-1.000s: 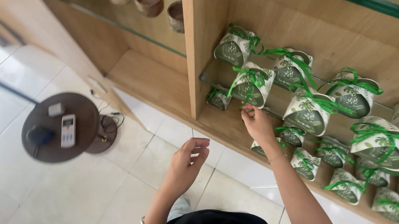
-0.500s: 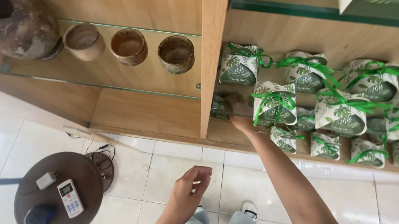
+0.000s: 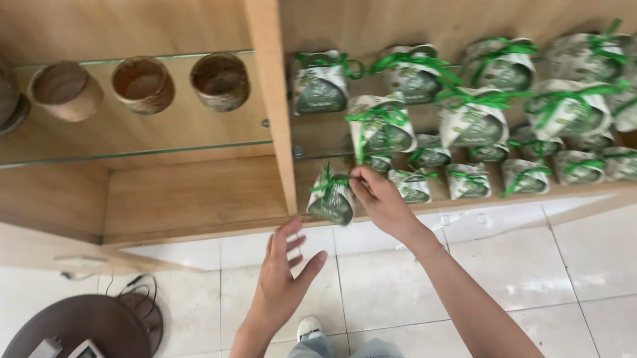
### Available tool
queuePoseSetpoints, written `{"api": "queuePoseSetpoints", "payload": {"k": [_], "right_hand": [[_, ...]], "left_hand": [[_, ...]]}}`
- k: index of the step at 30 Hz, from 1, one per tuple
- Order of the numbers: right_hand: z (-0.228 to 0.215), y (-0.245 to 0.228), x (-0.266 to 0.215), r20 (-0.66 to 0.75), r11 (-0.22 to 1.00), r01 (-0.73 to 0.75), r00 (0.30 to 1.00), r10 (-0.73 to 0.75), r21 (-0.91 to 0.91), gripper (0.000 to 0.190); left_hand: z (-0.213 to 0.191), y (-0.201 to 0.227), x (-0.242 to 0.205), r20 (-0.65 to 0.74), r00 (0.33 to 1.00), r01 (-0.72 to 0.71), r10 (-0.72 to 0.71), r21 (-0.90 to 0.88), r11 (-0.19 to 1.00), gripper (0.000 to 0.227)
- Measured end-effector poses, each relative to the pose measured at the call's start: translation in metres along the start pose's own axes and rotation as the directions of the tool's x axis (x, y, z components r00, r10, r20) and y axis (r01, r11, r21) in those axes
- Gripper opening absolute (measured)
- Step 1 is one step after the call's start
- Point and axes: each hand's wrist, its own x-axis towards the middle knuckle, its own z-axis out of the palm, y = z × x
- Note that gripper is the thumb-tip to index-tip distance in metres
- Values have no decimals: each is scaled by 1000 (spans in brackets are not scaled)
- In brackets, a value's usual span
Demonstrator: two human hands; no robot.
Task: Moving small green gift boxes from a display shelf and arranging them on a workbench.
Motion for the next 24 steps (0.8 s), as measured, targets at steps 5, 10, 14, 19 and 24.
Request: {"api": "queuePoseSetpoints", "payload": {"k": [5, 10, 14, 19, 24], "right_hand": [[-64, -53, -81, 61, 989, -7, 998, -2, 148, 11], [-121, -72, -172, -21, 963, -46, 998, 54, 266, 16], [-152, -75, -251, -224, 879, -112, 945, 239, 464, 39], [-163, -25, -353, -380, 776, -10, 868, 320, 630, 70], [-172, -13, -433, -508, 674, 113, 750, 424, 730, 83]], "left_hand": [[27, 31, 14, 166, 978, -122, 129, -53, 991, 92], [88, 64, 13, 562, 816, 121, 136, -396, 910, 90], [148, 79, -8, 696, 718, 282, 26, -324, 903, 77], [230, 79, -40, 778, 627, 405, 46, -375, 834, 72], [302, 99, -84, 862, 507, 429, -8, -244, 870, 73]]}}
